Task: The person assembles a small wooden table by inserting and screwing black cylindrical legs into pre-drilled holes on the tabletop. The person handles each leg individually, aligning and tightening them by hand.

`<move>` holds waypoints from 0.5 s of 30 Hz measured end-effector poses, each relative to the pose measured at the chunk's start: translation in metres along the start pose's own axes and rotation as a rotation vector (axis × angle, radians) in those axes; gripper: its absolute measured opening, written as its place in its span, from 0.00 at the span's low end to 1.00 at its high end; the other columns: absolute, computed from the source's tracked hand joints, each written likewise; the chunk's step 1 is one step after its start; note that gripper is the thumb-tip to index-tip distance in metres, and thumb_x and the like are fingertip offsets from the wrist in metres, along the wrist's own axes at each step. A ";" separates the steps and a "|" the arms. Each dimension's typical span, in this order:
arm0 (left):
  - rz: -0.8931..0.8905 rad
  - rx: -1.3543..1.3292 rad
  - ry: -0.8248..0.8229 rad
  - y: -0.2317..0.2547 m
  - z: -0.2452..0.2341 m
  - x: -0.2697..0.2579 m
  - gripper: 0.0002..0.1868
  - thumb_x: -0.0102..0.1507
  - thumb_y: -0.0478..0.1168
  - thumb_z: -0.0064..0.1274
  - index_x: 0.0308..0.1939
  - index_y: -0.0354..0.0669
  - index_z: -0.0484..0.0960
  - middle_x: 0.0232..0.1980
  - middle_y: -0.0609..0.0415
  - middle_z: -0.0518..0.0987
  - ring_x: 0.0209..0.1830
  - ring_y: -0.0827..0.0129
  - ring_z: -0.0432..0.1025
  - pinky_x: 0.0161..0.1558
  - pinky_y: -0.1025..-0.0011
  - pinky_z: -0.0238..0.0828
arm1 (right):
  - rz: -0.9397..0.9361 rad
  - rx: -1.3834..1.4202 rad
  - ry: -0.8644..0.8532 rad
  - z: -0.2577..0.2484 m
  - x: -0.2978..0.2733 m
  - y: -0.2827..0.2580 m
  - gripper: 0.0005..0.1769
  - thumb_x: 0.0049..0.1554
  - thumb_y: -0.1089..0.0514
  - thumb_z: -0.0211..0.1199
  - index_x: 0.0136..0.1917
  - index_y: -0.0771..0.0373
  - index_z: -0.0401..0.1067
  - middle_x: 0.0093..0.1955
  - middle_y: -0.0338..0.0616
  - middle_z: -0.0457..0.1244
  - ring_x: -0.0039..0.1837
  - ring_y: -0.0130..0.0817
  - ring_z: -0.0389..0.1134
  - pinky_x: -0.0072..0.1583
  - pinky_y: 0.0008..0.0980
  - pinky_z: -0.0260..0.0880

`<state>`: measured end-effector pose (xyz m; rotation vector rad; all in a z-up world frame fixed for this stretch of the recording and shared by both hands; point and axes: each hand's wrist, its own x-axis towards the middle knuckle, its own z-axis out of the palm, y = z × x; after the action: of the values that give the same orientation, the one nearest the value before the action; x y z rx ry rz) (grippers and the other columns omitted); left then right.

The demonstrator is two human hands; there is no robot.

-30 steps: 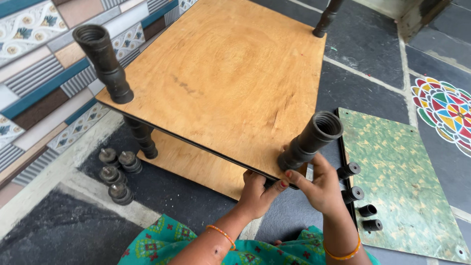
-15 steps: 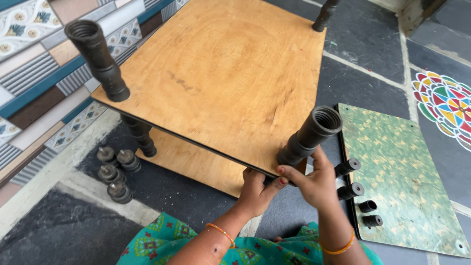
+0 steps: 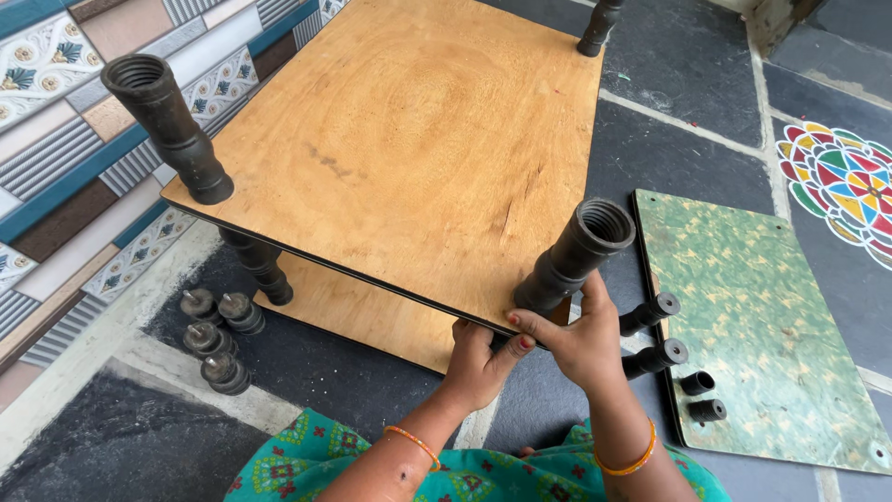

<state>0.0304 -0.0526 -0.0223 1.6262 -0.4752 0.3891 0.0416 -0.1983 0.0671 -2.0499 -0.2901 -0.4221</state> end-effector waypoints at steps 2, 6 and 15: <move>-0.031 0.001 -0.026 0.000 0.000 -0.001 0.27 0.67 0.64 0.49 0.46 0.45 0.83 0.41 0.54 0.85 0.49 0.57 0.78 0.55 0.59 0.67 | 0.043 -0.047 -0.017 -0.003 -0.001 0.001 0.40 0.40 0.60 0.82 0.63 0.64 0.68 0.54 0.39 0.70 0.59 0.29 0.70 0.63 0.32 0.68; 0.007 -0.013 -0.010 0.000 -0.001 0.001 0.27 0.68 0.64 0.50 0.47 0.44 0.83 0.43 0.52 0.84 0.49 0.55 0.78 0.54 0.59 0.69 | -0.059 0.225 -0.175 -0.015 -0.001 0.006 0.37 0.48 0.60 0.76 0.68 0.65 0.67 0.65 0.41 0.68 0.68 0.31 0.67 0.70 0.34 0.64; 0.000 -0.006 0.012 0.006 -0.001 0.000 0.27 0.67 0.63 0.51 0.50 0.42 0.82 0.46 0.49 0.84 0.50 0.52 0.78 0.53 0.57 0.69 | -0.129 -0.079 0.008 -0.004 -0.004 0.006 0.33 0.40 0.59 0.81 0.58 0.65 0.73 0.59 0.44 0.67 0.65 0.36 0.66 0.68 0.35 0.63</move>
<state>0.0277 -0.0526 -0.0171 1.6171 -0.4672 0.3964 0.0399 -0.2046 0.0625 -2.1131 -0.4078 -0.5274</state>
